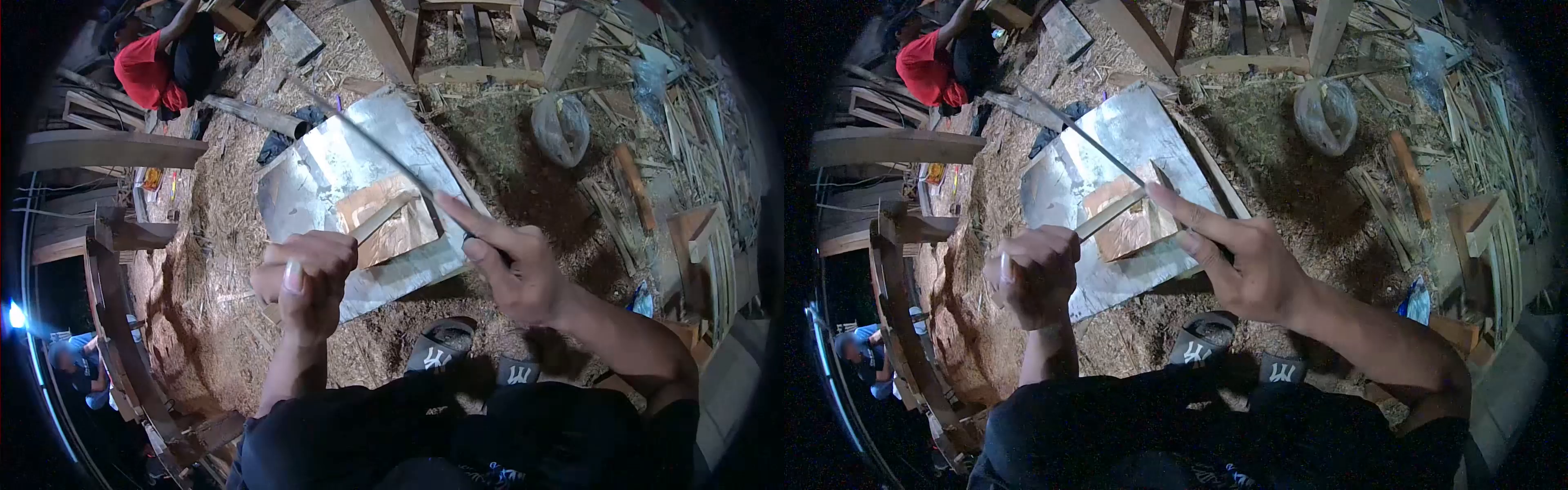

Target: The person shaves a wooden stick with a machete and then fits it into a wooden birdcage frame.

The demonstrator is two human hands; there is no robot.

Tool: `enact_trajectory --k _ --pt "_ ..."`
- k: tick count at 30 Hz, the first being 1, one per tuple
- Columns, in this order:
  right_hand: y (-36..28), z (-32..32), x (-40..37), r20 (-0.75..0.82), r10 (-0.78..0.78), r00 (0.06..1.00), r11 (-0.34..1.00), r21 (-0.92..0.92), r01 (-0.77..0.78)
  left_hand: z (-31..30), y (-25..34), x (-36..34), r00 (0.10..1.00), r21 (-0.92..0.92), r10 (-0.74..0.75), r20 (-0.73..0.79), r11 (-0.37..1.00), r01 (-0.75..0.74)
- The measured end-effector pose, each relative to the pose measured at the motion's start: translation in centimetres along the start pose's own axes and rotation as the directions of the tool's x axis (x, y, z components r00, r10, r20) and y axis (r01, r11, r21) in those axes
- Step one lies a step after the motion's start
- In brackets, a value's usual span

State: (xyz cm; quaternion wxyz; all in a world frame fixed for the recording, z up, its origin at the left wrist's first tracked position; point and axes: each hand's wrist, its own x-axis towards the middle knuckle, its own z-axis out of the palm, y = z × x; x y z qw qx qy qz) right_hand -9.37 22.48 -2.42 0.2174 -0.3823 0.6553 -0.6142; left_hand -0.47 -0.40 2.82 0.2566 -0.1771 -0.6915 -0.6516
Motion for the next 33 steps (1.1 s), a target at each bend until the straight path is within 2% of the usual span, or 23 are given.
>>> enact_trajectory --k 1,3,5,6,7,9,11,13,14,16,17,18,19,21,22,23,25,26,28,29,31,33 --pt "-0.3 0.2 0.2 -0.119 -0.196 0.973 0.978 0.050 0.203 -0.3 0.0 -0.1 1.000 0.003 -0.003 -0.015 1.000 0.003" --pt "1.8 0.9 -0.7 -0.092 -0.227 0.970 0.973 0.033 0.230 -1.1 0.0 0.4 0.994 -0.073 -0.046 0.095 0.996 0.053" --pt "2.7 0.9 -0.9 0.036 0.121 0.992 0.986 -0.120 -0.116 -0.7 -0.2 -0.1 0.998 -0.066 -0.035 0.043 0.997 0.037" --pt "0.5 -0.4 -0.2 0.190 0.369 0.910 0.929 -0.096 -0.356 -0.7 -0.2 -0.2 0.999 -0.060 -0.032 -0.001 0.998 0.032" --pt "0.1 -0.8 0.1 0.186 0.366 0.912 0.930 -0.093 -0.355 -0.8 -0.2 -0.2 1.000 -0.059 -0.031 0.004 0.998 0.031" --pt "-0.3 -0.9 0.1 0.049 0.101 0.994 0.992 -0.076 -0.097 -0.7 0.1 -0.5 0.997 -0.085 -0.078 -0.013 0.993 0.076" --pt "0.1 -0.4 0.1 0.028 0.048 0.998 0.999 -0.008 -0.048 -0.5 0.5 -0.4 0.994 -0.075 -0.104 -0.035 0.992 0.101" --pt "1.6 0.9 0.1 -0.101 -0.230 0.968 0.973 0.007 0.232 -0.6 0.5 -0.7 0.991 -0.062 -0.126 -0.045 0.990 0.123" --pt "1.3 0.0 -0.9 0.177 0.263 0.949 0.962 -0.121 -0.244 -0.9 0.2 -1.3 0.988 -0.085 -0.141 -0.061 0.987 0.136" --pt "1.8 0.4 -1.2 0.151 0.264 0.953 0.958 -0.156 -0.241 -0.9 0.3 -1.6 0.986 -0.109 -0.152 -0.075 0.984 0.143" --pt "2.0 0.6 -1.4 0.128 0.272 0.954 0.952 -0.184 -0.246 -0.9 0.5 -1.8 0.982 -0.026 -0.180 -0.064 0.984 0.179" --pt "1.0 -0.2 -0.7 0.193 0.380 0.905 0.917 -0.204 -0.341 -0.7 0.8 -1.6 0.975 0.059 -0.214 -0.056 0.974 0.217" --pt "1.2 -0.1 -0.9 0.191 0.381 0.904 0.917 -0.199 -0.345 -0.3 0.8 -1.2 0.974 0.059 -0.219 -0.052 0.973 0.222" --pt "1.4 -0.2 -1.0 0.066 0.134 0.989 0.978 -0.173 -0.121 0.8 0.2 0.1 0.997 -0.009 -0.044 -0.067 0.999 0.044" --pt "0.9 -0.4 -1.0 0.035 0.120 0.992 0.992 -0.053 -0.118 0.8 0.2 0.1 0.996 -0.011 -0.045 -0.072 0.999 0.044" --pt "0.6 -0.4 -0.8 0.042 0.121 0.992 0.991 -0.055 -0.119 0.8 0.2 0.1 0.996 -0.010 -0.037 -0.078 0.999 0.036" --pt "0.3 -0.3 -0.4 -0.105 -0.160 0.982 0.987 -0.005 0.160 0.8 0.1 0.0 0.996 -0.007 -0.027 -0.089 1.000 0.027" --pt "0.8 -0.1 -0.8 -0.103 -0.158 0.982 0.987 -0.003 0.159 0.8 0.1 -0.1 0.993 -0.008 -0.041 -0.106 0.999 0.041" --pt "2.0 0.3 -1.3 0.077 0.108 0.991 0.982 -0.163 -0.094 0.7 0.1 -0.2 0.992 -0.008 -0.050 -0.117 0.999 0.049" --pt "2.2 0.0 -1.4 0.072 0.101 0.992 0.982 -0.167 -0.088 0.6 0.1 -0.2 0.989 -0.009 -0.067 -0.131 0.998 0.067" --pt "1.3 -0.5 -1.0 0.147 0.360 0.921 0.920 -0.220 -0.325 0.6 0.1 -0.2 0.988 -0.010 -0.082 -0.134 0.997 0.081" --pt "-0.2 -1.1 -0.4 0.145 0.388 0.910 0.917 -0.160 -0.365 0.8 0.2 -0.4 0.987 -0.004 -0.078 -0.140 0.997 0.078"
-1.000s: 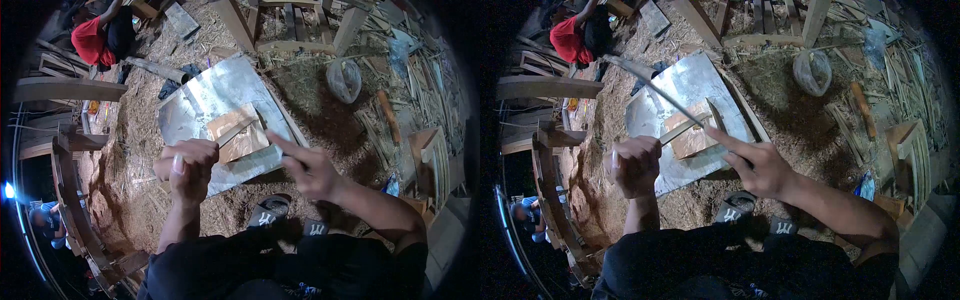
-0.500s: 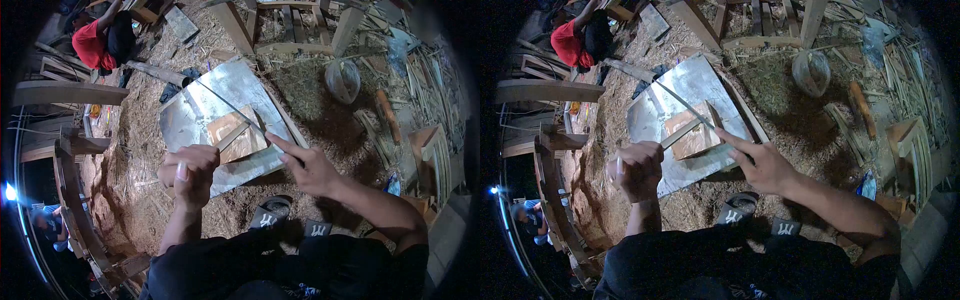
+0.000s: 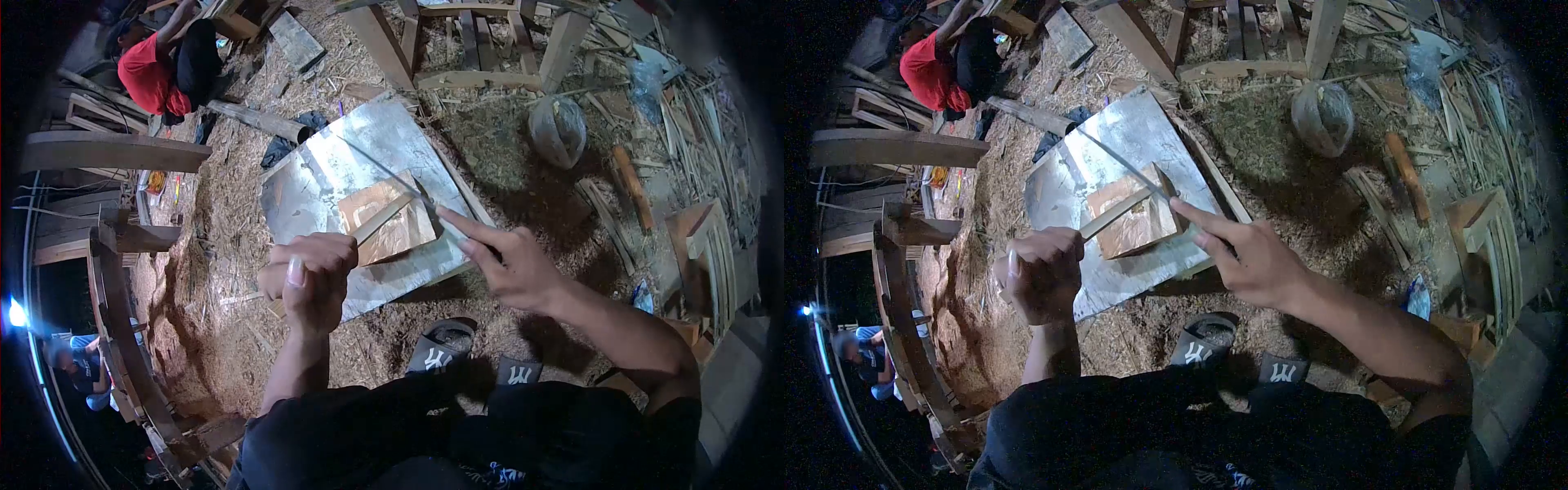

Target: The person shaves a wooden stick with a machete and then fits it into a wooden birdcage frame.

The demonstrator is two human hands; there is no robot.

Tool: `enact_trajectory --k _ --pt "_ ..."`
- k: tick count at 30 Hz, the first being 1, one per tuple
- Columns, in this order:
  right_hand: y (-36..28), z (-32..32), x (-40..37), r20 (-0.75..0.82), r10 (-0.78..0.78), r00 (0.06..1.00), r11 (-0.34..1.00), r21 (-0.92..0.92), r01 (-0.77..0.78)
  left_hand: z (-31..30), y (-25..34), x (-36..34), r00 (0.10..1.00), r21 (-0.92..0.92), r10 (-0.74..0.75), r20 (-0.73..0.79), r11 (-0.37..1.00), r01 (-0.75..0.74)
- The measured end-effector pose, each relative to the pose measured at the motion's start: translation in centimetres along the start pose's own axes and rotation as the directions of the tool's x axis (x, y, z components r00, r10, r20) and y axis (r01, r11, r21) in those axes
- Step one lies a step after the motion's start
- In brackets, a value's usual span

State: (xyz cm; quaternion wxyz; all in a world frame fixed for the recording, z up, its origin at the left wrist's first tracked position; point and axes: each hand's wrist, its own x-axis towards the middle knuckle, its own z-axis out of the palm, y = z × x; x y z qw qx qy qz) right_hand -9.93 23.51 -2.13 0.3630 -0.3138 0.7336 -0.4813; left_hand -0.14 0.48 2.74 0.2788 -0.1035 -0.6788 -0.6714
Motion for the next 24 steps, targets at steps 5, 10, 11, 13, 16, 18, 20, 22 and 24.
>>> enact_trajectory --k 5,10,11,13,16,18,20,22,24 --pt "0.2 -0.2 0.7 -0.222 -0.399 0.890 0.914 -0.022 0.404 -0.2 -0.1 -0.3 0.995 -0.027 0.087 0.048 0.996 -0.085" --pt "1.7 -0.6 0.8 -0.192 -0.342 0.920 0.939 -0.032 0.342 -1.0 -0.7 -1.4 0.916 -0.041 0.310 0.255 0.950 -0.310" --pt "2.6 -0.4 1.0 -0.229 -0.441 0.868 0.897 -0.094 0.431 -1.0 -0.5 -1.6 0.880 -0.049 0.294 0.373 0.953 -0.298" --pt "1.4 -1.4 0.2 -0.111 -0.204 0.973 0.979 -0.002 0.205 -1.3 -0.6 -1.9 0.782 -0.037 0.287 0.554 0.946 -0.321" --pt "2.4 -1.2 -0.1 -0.034 -0.028 0.999 0.999 0.025 0.029 -1.3 -0.3 -2.2 0.687 0.028 0.218 0.694 0.945 -0.327" --pt "4.6 -0.1 0.8 -0.095 -0.104 0.990 0.995 -0.010 0.104 -1.5 -0.5 -2.3 0.664 0.022 0.223 0.714 0.941 -0.339" --pt "6.8 1.3 1.9 -0.397 -0.458 0.795 0.889 -0.202 0.411 -1.5 -0.6 -2.3 0.629 0.011 0.232 0.742 0.934 -0.357" --pt "5.4 0.4 1.0 -0.321 -0.269 0.908 0.963 -0.089 0.253 -1.0 -1.1 -3.3 0.667 -0.005 0.274 0.693 0.927 -0.375" --pt "4.5 -0.2 0.8 -0.218 -0.068 0.974 0.997 0.006 0.071 -0.8 -1.4 -4.7 0.916 -0.007 0.277 0.290 0.958 -0.287"
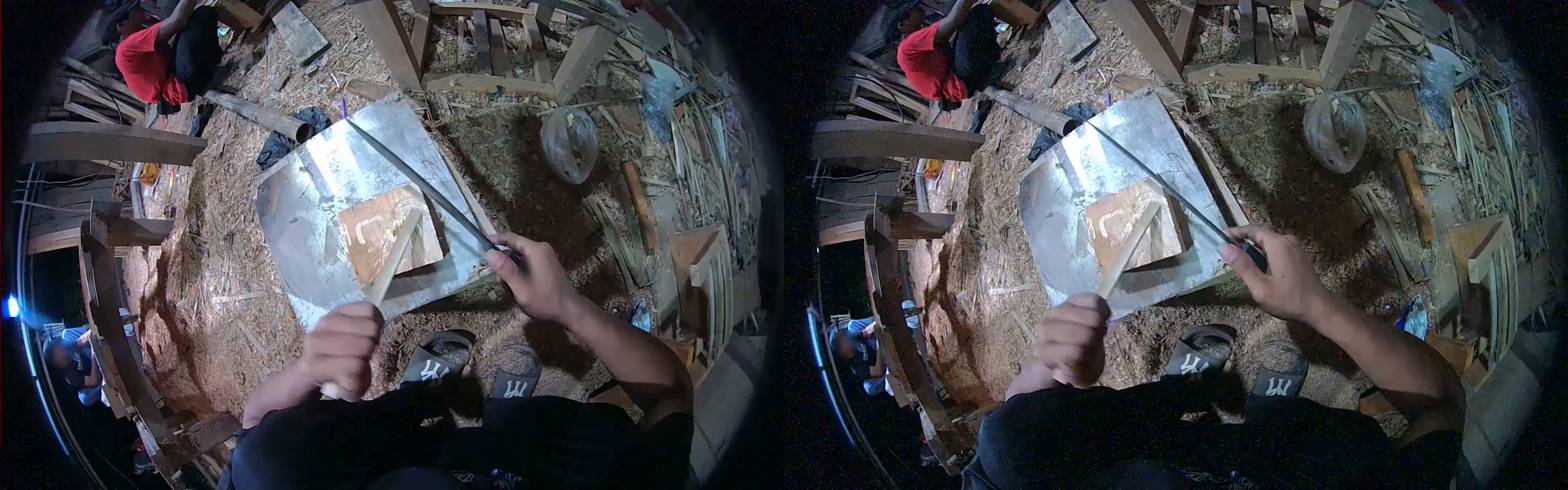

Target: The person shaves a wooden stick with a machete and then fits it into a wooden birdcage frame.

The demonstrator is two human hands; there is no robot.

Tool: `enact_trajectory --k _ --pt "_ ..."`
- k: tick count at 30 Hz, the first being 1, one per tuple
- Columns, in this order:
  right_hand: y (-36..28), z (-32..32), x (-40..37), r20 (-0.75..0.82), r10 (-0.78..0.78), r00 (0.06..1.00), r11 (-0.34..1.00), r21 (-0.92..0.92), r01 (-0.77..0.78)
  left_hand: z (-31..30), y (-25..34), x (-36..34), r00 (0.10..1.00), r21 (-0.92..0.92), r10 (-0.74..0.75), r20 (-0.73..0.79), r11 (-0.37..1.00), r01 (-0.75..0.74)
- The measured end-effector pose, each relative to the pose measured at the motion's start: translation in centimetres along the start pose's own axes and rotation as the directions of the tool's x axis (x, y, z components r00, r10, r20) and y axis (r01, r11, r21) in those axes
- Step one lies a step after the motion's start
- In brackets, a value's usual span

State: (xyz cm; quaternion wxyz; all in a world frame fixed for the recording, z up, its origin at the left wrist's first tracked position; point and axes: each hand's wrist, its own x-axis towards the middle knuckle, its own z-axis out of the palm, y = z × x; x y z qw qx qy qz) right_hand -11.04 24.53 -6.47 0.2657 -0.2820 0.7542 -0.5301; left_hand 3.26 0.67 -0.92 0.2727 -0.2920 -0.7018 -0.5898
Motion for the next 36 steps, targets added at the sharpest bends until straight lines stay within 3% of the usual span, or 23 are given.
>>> enact_trajectory --k 1,2,4,6,7,9,12,13,15,18,20,23,27,29,30,32,36 --pt "-0.1 -0.2 0.3 0.036 0.030 0.999 1.000 -0.006 -0.030 -0.3 0.0 -0.1 1.000 0.000 -0.003 -0.001 1.000 0.003" --pt "-0.1 -0.3 0.5 0.072 0.060 0.996 0.998 -0.013 -0.059 -0.7 0.1 -0.1 0.964 -0.100 -0.115 -0.240 0.991 0.094" --pt "0.1 -0.2 0.8 0.079 0.060 0.995 0.998 0.007 -0.061 -1.2 0.2 1.5 0.764 -0.237 -0.293 -0.576 0.953 0.186" --pt "0.4 0.1 1.0 0.084 0.058 0.995 0.998 0.028 -0.061 -2.5 0.2 3.4 0.635 -0.358 -0.424 -0.646 0.903 0.238" --pt "0.7 0.4 1.1 0.053 0.020 0.998 0.998 0.057 -0.023 -2.8 0.2 3.6 0.635 -0.358 -0.426 -0.645 0.902 0.241" --pt "0.7 0.3 1.2 0.019 -0.015 1.000 0.996 0.084 0.014 -3.0 0.0 3.9 0.516 -0.423 -0.483 -0.708 0.874 0.238" --pt "-0.8 -0.5 1.3 0.149 0.096 0.984 0.995 -0.015 -0.095 -2.3 0.0 4.4 0.451 -0.359 -0.442 -0.775 0.896 0.259" --pt "-1.4 -0.5 1.3 0.173 0.081 0.981 0.997 -0.014 -0.080 -2.1 0.0 4.2 0.451 -0.360 -0.444 -0.774 0.895 0.263" --pt "-1.6 -0.3 1.5 0.196 0.067 0.978 0.998 -0.011 -0.066 -1.8 0.2 3.4 0.792 -0.230 -0.294 -0.535 0.953 0.199" --pt "-1.3 0.2 1.7 0.189 -0.056 0.980 0.998 0.023 0.053 -0.7 0.7 2.5 0.928 -0.027 -0.194 -0.318 0.980 0.196" --pt "-1.2 0.3 1.8 0.206 -0.074 0.976 0.997 0.025 0.070 -1.2 1.0 0.5 0.934 0.033 -0.239 -0.265 0.966 0.257" --pt "-2.7 0.0 1.6 0.183 -0.175 0.967 0.984 0.065 0.166 0.7 0.1 1.6 0.938 0.019 -0.096 -0.332 0.994 0.109" --pt "-3.1 0.3 1.8 0.146 -0.309 0.940 0.951 0.021 0.309 1.2 -0.6 2.3 0.954 0.010 -0.006 -0.300 1.000 0.010" --pt "-2.6 0.8 2.2 0.263 0.017 0.965 0.986 -0.166 0.028 1.2 -0.5 2.5 0.958 0.013 -0.053 -0.282 0.998 0.059" --pt "-2.4 0.7 2.3 0.257 0.015 0.966 0.985 -0.169 0.029 1.3 -0.6 2.5 0.959 0.011 -0.048 -0.279 0.998 0.054" --pt "-2.2 0.7 2.3 0.194 -0.158 0.968 0.977 -0.112 0.182 1.5 -0.8 2.3 0.947 -0.016 0.004 -0.322 1.000 -0.010" --pt "-3.2 0.5 1.6 0.179 -0.263 0.948 0.958 -0.064 0.278 1.2 -0.7 2.7 0.938 -0.010 -0.033 -0.344 0.999 0.031"
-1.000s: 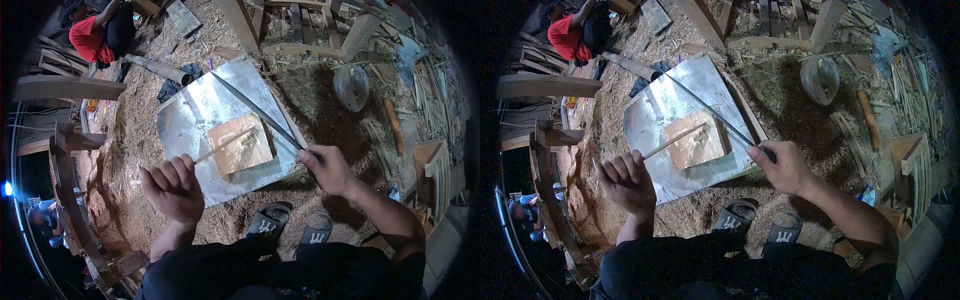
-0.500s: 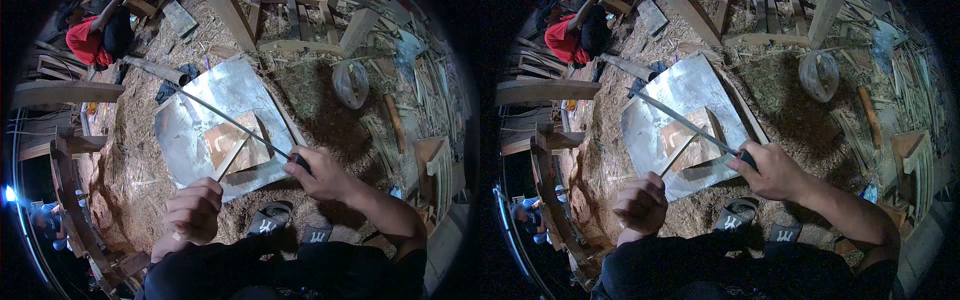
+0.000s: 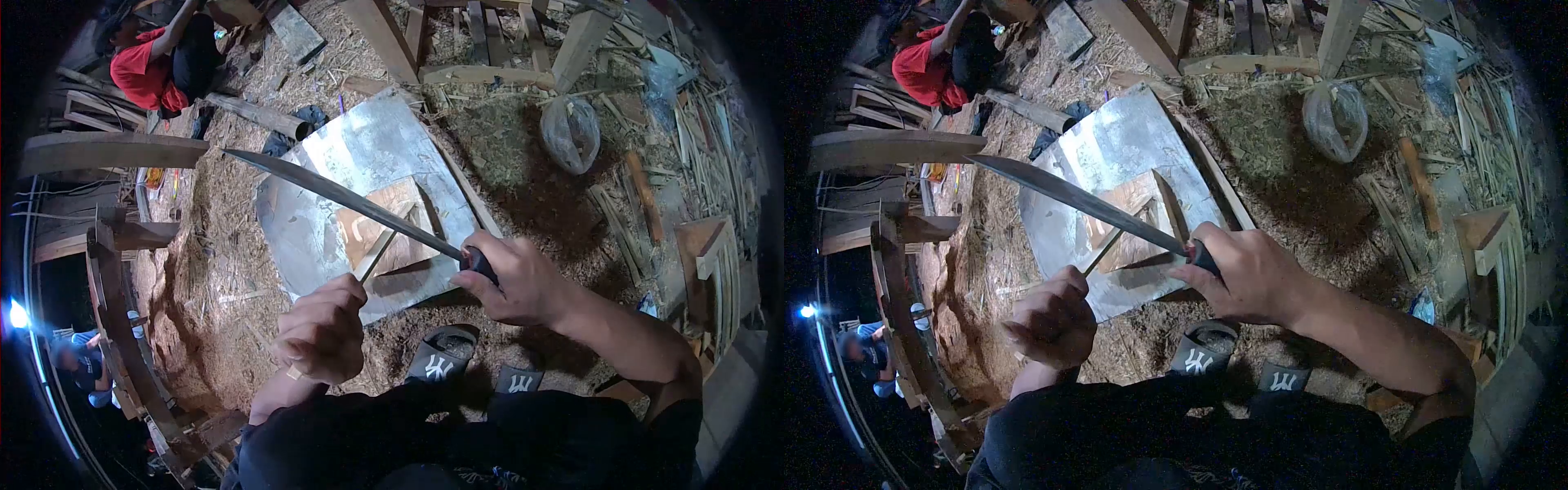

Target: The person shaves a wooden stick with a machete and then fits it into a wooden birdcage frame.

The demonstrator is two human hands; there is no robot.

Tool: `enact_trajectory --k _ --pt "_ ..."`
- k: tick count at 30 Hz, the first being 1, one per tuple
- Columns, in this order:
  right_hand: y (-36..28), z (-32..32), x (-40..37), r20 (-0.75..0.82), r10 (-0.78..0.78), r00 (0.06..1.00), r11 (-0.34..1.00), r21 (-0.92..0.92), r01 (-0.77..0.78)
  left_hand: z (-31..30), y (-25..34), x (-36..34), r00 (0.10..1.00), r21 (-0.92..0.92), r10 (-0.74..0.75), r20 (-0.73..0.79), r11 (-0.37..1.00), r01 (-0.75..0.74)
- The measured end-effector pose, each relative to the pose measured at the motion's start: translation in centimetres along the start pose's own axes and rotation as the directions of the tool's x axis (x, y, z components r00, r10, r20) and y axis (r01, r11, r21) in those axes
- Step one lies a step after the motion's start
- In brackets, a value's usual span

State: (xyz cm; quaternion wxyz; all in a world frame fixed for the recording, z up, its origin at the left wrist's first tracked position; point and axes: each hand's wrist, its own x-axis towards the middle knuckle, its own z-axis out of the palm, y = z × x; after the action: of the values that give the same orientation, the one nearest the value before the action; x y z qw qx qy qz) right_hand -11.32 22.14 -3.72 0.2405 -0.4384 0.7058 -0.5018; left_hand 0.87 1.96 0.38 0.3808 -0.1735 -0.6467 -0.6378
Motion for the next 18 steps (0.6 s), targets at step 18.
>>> enact_trajectory --k 18 --pt "2.8 -0.5 -0.5 0.043 0.262 0.964 0.965 -0.019 -0.261 -0.5 0.6 0.4 0.992 -0.015 -0.024 0.123 1.000 0.026"
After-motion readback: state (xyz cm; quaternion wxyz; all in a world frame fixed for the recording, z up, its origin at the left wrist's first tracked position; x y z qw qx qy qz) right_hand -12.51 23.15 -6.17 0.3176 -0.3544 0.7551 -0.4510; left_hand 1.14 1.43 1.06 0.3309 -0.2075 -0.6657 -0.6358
